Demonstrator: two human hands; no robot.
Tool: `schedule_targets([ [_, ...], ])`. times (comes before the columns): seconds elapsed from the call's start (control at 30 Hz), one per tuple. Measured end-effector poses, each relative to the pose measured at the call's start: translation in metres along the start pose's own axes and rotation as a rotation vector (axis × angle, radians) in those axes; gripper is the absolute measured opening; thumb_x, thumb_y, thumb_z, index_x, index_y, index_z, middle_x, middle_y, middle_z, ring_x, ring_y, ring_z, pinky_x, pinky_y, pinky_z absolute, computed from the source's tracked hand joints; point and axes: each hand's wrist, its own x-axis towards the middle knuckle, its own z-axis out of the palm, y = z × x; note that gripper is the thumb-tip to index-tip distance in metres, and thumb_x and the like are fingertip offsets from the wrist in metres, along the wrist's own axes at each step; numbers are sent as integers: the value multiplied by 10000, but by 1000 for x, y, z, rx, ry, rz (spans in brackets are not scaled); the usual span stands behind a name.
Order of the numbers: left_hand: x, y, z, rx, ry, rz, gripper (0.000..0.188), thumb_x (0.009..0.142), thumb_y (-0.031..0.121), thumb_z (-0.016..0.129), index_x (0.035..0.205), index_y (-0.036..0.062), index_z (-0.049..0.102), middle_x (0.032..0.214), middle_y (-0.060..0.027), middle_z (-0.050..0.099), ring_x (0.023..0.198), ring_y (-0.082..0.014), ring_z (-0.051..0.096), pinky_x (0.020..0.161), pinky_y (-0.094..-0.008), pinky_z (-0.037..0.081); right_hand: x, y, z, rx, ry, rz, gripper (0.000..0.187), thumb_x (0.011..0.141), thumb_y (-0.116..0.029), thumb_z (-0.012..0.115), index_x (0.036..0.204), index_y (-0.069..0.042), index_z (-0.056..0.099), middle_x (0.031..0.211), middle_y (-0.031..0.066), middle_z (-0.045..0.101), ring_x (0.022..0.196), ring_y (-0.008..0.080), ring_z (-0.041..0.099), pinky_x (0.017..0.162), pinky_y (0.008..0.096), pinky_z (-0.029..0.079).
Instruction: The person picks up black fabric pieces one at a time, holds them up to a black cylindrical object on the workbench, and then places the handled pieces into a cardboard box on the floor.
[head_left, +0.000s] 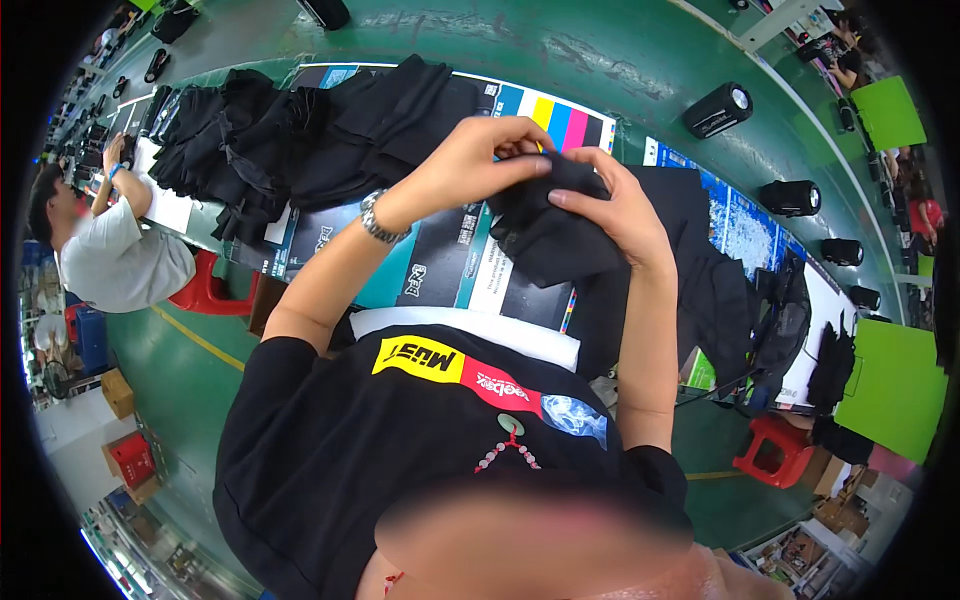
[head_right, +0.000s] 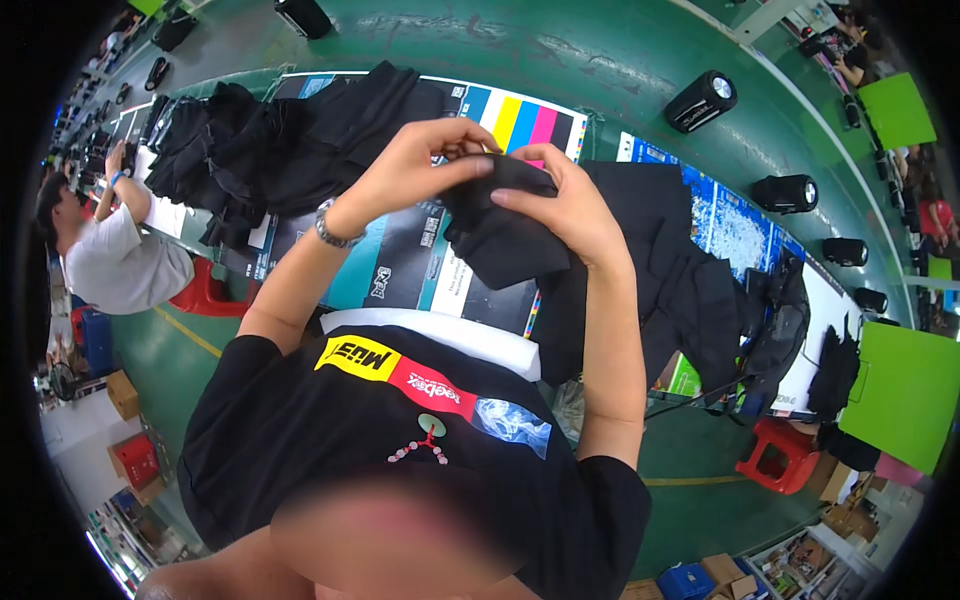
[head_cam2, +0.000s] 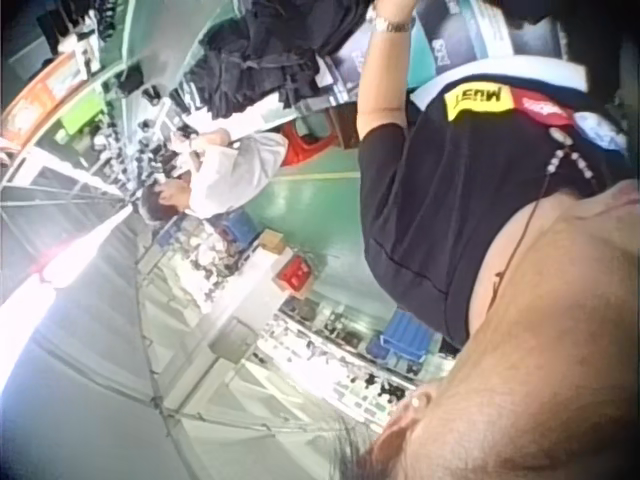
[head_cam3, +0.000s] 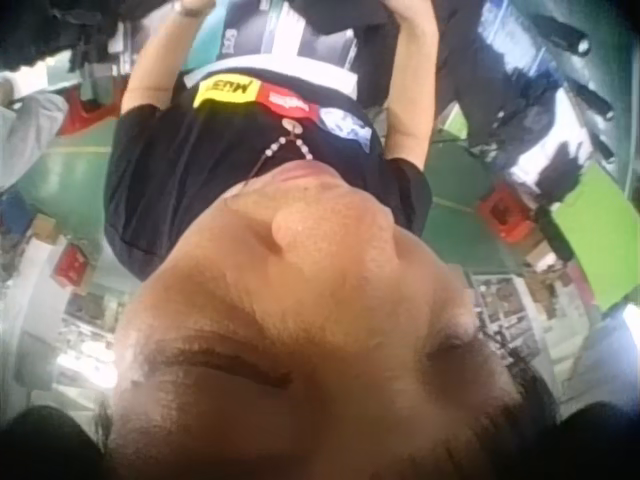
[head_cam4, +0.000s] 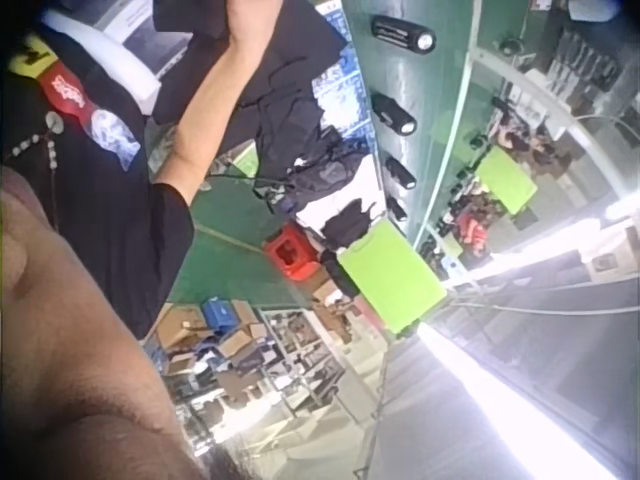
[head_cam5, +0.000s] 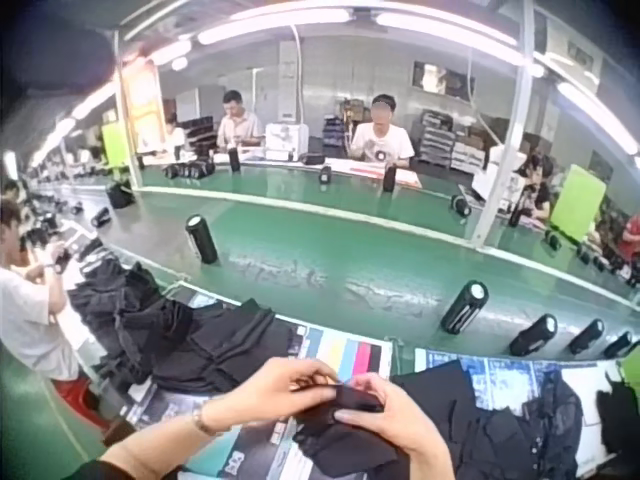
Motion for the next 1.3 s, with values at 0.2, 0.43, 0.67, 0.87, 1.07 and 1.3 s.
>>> schedule_targets([
  [0.2, 27, -17, -5, -685, 370, -192, 179, 937, 181, 557, 927, 12, 614, 840, 24, 623, 747, -10, 551, 668, -164, 438, -35, -8, -42, 239, 493, 189, 161, 794, -101, 689, 722, 12, 600, 931, 74, 607, 873, 109, 530, 728, 242, 416],
  [0.43, 61, 6, 41, -767, 344, -177, 269, 930, 219, 572, 1021, -22, 651, 953, 13, 630, 879, -49, 535, 795, -194, 405, -42, -50, -18, 294, 330, -243, 150, 759, -62, 703, 819, -5, 578, 941, 63, 628, 888, 128, 577, 784, 253, 430],
  [0.67, 72, 49, 78, -465, 115, 12, 336, 958, 199, 503, 1167, -53, 579, 1238, -78, 555, 1093, -119, 510, 952, -244, 369, -24, -16, -33, 201, 723, -192, 168, 778, -63, 704, 920, 12, 655, 862, 45, 662, 794, 88, 594, 719, 223, 456],
  [0.87, 115, 30, 70, -893, 32, -76, 349, 967, 222, 462, 1177, -46, 539, 1164, -109, 581, 1063, -181, 551, 928, -339, 445, -53, -23, -81, 371, 279, -216, 143, 800, -117, 668, 838, -39, 555, 749, -23, 525, 748, 51, 475, 696, 210, 370],
  [1.07, 129, 8, 95, -1352, -461, -497, 364, 944, 200, 489, 1195, -62, 494, 1136, -155, 586, 972, -213, 628, 826, -301, 549, -55, -30, -111, 70, 168, -343, 133, 842, -110, 629, 931, -15, 601, 823, 4, 599, 791, 82, 529, 755, 235, 413],
  [1.3, 122, -2, 100, -1511, -529, -572, 334, 932, 203, 529, 1193, -6, 541, 1186, -151, 596, 1019, -219, 624, 906, -351, 513, -63, -23, -129, 91, 334, -341, 124, 841, -101, 624, 935, -20, 619, 849, 7, 620, 820, 91, 533, 790, 252, 408],
])
